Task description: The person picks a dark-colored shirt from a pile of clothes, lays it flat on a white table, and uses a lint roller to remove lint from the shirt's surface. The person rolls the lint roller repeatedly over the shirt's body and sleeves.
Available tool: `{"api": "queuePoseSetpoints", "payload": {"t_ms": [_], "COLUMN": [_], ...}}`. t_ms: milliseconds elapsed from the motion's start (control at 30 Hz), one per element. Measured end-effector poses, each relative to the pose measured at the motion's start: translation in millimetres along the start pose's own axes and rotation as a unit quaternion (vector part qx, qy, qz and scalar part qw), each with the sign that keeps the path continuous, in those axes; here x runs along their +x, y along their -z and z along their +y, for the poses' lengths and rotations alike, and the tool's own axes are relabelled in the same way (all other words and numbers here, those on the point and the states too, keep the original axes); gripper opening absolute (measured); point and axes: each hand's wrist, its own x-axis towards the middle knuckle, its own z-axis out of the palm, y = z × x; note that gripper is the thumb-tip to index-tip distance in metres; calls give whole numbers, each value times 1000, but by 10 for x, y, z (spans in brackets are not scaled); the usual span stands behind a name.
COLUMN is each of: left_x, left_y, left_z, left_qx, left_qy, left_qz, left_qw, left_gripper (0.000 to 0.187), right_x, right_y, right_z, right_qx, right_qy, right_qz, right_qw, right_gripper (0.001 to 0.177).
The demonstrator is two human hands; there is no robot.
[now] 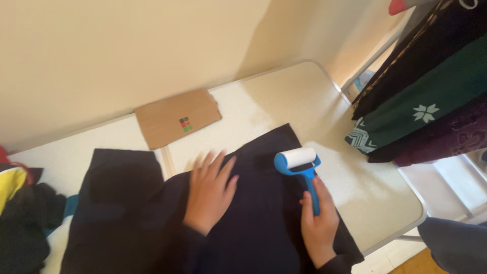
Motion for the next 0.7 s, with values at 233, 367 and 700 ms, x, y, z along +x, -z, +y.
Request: {"api": "queuePoseSetpoints", "payload": {"t_ms": [233,367,700], "left_x": [-918,-968,-997], "left_y": [400,350,394], "left_z": [-409,-410,-393], "left_qx": [99,112,100], "left_qy": [156,169,167], "left_qz": [-76,-87,-84], "left_qw": [980,975,977], "left_gripper": [61,63,64], "right_x": [221,171,-51], "right_y": [346,481,255], "right_z": [-349,-563,-583], "right_qx": [37,-113,-187], "right_qy": [-33,115,124], "right_qz": [-21,-57,-91], "right_qw": [999,985,970], "right_gripper": [39,33,30]}}
